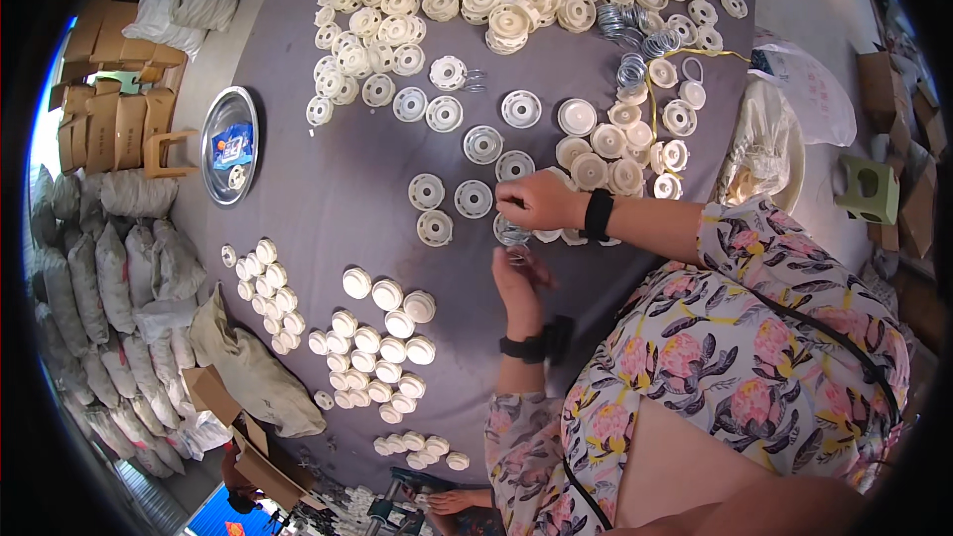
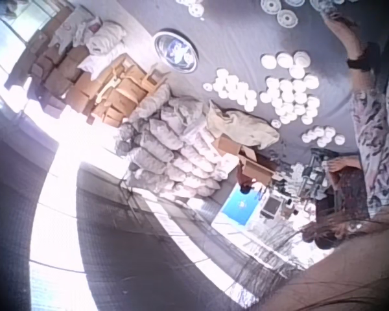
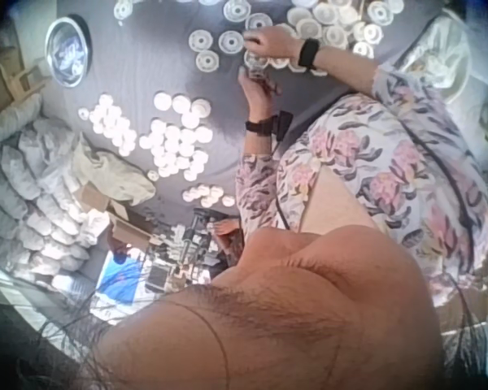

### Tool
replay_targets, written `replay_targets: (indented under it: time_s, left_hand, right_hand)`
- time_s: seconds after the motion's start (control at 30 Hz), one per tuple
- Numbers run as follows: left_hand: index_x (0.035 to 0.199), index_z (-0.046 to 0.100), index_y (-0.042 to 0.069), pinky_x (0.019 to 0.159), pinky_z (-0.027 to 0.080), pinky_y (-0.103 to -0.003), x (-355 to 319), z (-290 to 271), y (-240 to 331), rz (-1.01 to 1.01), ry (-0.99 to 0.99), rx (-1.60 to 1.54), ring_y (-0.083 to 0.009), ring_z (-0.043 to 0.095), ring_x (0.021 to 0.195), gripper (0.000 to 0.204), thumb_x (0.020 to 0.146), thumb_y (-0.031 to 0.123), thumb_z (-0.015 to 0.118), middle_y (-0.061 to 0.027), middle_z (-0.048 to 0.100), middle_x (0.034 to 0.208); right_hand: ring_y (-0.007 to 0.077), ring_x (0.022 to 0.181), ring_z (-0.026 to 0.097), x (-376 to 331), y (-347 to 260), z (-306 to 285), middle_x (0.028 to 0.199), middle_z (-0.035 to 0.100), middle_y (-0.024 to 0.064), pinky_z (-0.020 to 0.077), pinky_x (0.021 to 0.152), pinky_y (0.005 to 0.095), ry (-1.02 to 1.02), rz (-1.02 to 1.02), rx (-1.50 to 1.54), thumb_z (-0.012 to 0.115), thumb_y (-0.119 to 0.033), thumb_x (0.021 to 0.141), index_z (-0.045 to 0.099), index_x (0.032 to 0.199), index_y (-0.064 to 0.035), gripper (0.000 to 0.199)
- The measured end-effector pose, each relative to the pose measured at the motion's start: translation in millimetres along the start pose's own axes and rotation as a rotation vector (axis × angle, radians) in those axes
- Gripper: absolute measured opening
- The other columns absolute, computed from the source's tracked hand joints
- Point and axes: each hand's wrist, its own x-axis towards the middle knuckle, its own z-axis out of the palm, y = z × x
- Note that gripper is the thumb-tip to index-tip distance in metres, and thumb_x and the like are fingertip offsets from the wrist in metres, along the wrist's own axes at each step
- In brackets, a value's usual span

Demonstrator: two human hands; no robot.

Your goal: Manually assembling plastic and metal spring components on a workbench.

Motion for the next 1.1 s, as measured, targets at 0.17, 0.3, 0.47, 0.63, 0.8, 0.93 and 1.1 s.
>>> replay_targets:
  time_s: [0.17,0.3,0.47,0.63,0.8,0.93,1.1]
  left_hand:
    - [0.068,0.046,0.009,0.040,0.037,-0.030,9,-10,7,-0.239,0.016,-0.279,-0.0154,0.042,0.041,0.039,0.085,0.043,0.052,-0.0016,0.041,0.053]
    - [0.068,0.050,0.002,0.046,0.043,-0.036,55,-72,13,0.091,0.141,0.699,-0.0236,0.053,0.050,0.047,0.081,0.048,0.056,-0.0091,0.053,0.060]
    - [0.072,0.058,-0.004,0.050,0.046,-0.032,115,-124,23,0.239,0.440,1.419,-0.0208,0.060,0.055,0.060,0.074,0.055,0.060,-0.0144,0.059,0.064]
    - [0.074,0.058,-0.005,0.061,0.048,-0.036,104,-105,50,-0.176,0.358,1.317,-0.0296,0.063,0.066,0.065,0.070,0.059,0.062,-0.0170,0.061,0.068]
    - [0.090,0.053,0.000,0.062,0.048,-0.039,63,-78,30,0.346,0.347,1.092,-0.0321,0.061,0.072,0.049,0.069,0.039,0.074,-0.0129,0.061,0.075]
    - [0.095,0.052,0.002,0.063,0.047,-0.032,25,-12,10,0.650,0.014,1.003,-0.0253,0.060,0.069,0.035,0.074,0.023,0.072,-0.0131,0.060,0.074]
    - [0.096,0.052,0.002,0.060,0.047,-0.031,5,-8,-9,0.643,-0.015,1.246,-0.0239,0.061,0.065,0.031,0.080,0.024,0.067,-0.0104,0.061,0.073]
  right_hand:
    - [0.0294,0.065,0.058,26,31,-22,0.069,0.059,0.0122,0.0441,0.058,0.0377,0.462,-0.053,0.105,0.055,-0.031,0.082,0.055,0.078,-0.0062,0.025]
    - [0.0275,0.065,0.058,17,17,-35,0.070,0.059,0.0114,0.0433,0.059,0.0359,0.146,0.036,0.042,0.054,-0.031,0.083,0.056,0.080,-0.0053,0.026]
    - [0.0172,0.064,0.052,-3,32,-17,0.069,0.056,0.0074,0.0415,0.062,0.0325,0.056,0.131,0.243,0.052,-0.033,0.085,0.055,0.083,-0.0007,0.032]
    - [0.0116,0.062,0.047,-5,42,-15,0.066,0.051,0.0030,0.0395,0.059,0.0291,0.023,0.254,0.419,0.053,-0.037,0.086,0.055,0.079,-0.0015,0.036]
    - [0.0088,0.060,0.045,-4,33,-8,0.066,0.050,-0.0005,0.0382,0.055,0.0271,-0.067,0.308,0.478,0.054,-0.038,0.086,0.055,0.079,-0.0030,0.035]
    - [0.0072,0.057,0.047,-16,22,7,0.069,0.052,-0.0003,0.0382,0.048,0.0242,-0.185,0.386,0.526,0.055,-0.039,0.086,0.057,0.087,-0.0058,0.033]
    - [0.0139,0.059,0.053,-41,30,19,0.071,0.059,0.0054,0.0422,0.053,0.0310,-0.074,0.194,0.402,0.054,-0.040,0.084,0.061,0.085,-0.0019,0.039]
